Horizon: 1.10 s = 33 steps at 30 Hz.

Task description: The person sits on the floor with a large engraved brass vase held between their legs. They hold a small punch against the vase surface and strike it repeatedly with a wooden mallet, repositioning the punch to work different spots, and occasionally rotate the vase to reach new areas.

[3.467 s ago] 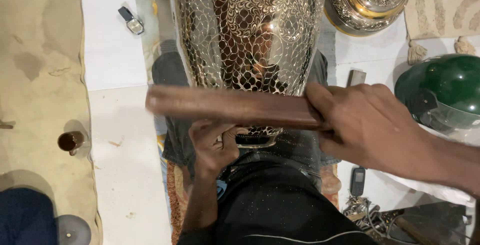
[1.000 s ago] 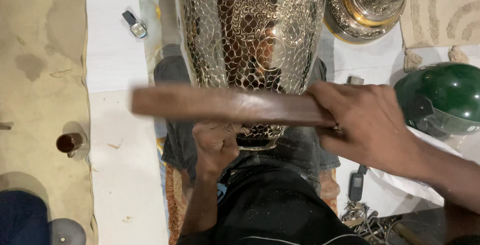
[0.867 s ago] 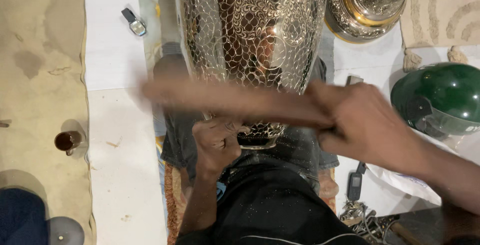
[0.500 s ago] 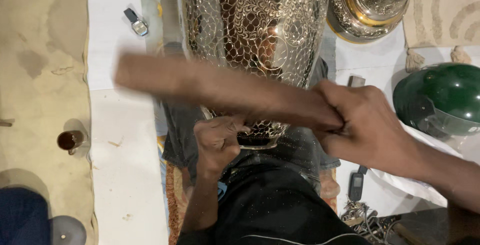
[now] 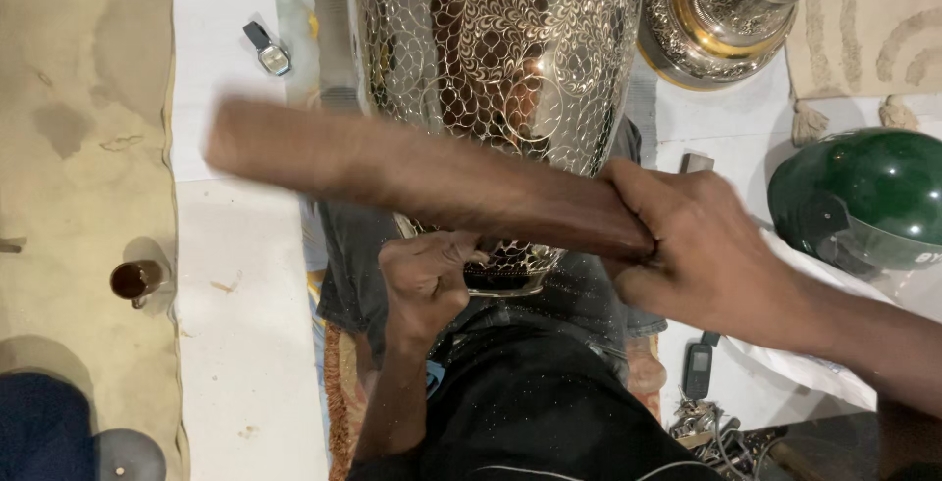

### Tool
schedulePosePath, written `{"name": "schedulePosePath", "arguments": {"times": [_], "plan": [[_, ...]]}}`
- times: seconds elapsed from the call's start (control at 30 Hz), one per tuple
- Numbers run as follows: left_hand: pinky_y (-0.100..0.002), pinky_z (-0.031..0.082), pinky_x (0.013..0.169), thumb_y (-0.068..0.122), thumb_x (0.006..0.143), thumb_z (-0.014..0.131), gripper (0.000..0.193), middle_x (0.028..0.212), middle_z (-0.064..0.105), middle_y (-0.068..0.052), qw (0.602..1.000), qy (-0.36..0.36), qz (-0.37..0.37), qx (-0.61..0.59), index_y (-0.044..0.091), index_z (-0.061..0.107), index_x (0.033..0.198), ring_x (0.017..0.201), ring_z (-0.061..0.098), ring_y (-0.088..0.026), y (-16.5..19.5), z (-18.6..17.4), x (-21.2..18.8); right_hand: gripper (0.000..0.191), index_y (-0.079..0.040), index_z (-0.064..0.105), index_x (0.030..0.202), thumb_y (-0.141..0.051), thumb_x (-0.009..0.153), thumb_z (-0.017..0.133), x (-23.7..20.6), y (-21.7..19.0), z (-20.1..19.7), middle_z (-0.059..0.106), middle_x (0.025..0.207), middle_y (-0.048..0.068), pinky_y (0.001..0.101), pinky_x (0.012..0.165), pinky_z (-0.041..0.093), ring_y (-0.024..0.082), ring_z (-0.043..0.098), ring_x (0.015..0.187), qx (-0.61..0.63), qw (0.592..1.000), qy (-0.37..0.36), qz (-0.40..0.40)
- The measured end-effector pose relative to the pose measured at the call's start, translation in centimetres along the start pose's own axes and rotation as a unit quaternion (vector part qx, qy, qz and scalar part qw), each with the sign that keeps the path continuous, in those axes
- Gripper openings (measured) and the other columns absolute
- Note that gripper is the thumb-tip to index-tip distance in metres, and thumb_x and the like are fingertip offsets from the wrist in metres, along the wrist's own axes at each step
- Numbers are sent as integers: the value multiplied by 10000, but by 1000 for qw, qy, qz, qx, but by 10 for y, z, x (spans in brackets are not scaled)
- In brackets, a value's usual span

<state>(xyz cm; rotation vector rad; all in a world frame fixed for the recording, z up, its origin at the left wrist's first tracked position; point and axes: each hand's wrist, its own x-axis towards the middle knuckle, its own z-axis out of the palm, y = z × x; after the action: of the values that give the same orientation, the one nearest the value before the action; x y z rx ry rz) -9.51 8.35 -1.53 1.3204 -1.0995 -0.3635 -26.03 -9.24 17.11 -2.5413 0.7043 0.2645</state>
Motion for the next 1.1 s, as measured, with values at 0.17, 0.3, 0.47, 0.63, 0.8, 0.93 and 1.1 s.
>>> {"name": "schedulePosePath", "arguments": {"times": [0.17,0.3,0.47,0.63,0.8,0.93,1.1], "plan": [[-284,537,571,-149,783,534,388,829,744,-94,999,0,32,32,94,765,978,622,685,-134,6,-2,1,437,-99,577,1095,-114,669,671,1,0,4,622,644,101,419,436,463,286,581,473,-45,998,-22,25],[-277,579,597,-138,752,499,406,824,746,-121,1000,17,-14,-5,25,747,1029,643,695,-134,6,1,-3,409,-15,521,963,-102,594,675,0,-4,4,641,594,123,428,416,519,308,663,448,91,995,27,-19],[-241,497,488,-91,704,555,403,768,731,-103,999,-12,17,-45,51,768,1016,489,567,-71,-7,1,-2,352,-11,517,906,-90,597,666,1,-5,-2,618,535,147,433,437,501,310,638,423,117,993,5,14],[-258,538,541,-151,755,493,389,828,739,-108,1000,10,22,2,25,740,999,627,649,-122,0,0,-2,345,-62,516,925,-120,625,676,3,-4,-5,633,594,68,412,457,509,237,631,503,95,995,-6,7],[-237,424,490,-155,754,508,332,778,706,-106,999,17,29,-10,34,744,892,548,557,-85,-2,-1,-1,325,-68,528,929,-116,655,695,5,-7,-2,602,610,106,440,402,512,273,608,416,-66,996,-62,18],[-268,399,494,-144,709,516,279,611,607,-46,999,24,34,29,19,731,780,499,475,-88,-10,0,-4,360,-53,538,930,-112,617,705,8,-6,-2,597,595,118,449,382,495,287,592,396,-32,999,-36,-18],[-297,558,551,-139,745,502,225,571,489,-29,999,16,-9,-26,55,570,654,475,495,-71,-8,-1,-9,307,-66,529,916,-95,629,634,9,-1,-3,631,559,84,375,376,519,219,638,418,80,997,-13,3]]}}
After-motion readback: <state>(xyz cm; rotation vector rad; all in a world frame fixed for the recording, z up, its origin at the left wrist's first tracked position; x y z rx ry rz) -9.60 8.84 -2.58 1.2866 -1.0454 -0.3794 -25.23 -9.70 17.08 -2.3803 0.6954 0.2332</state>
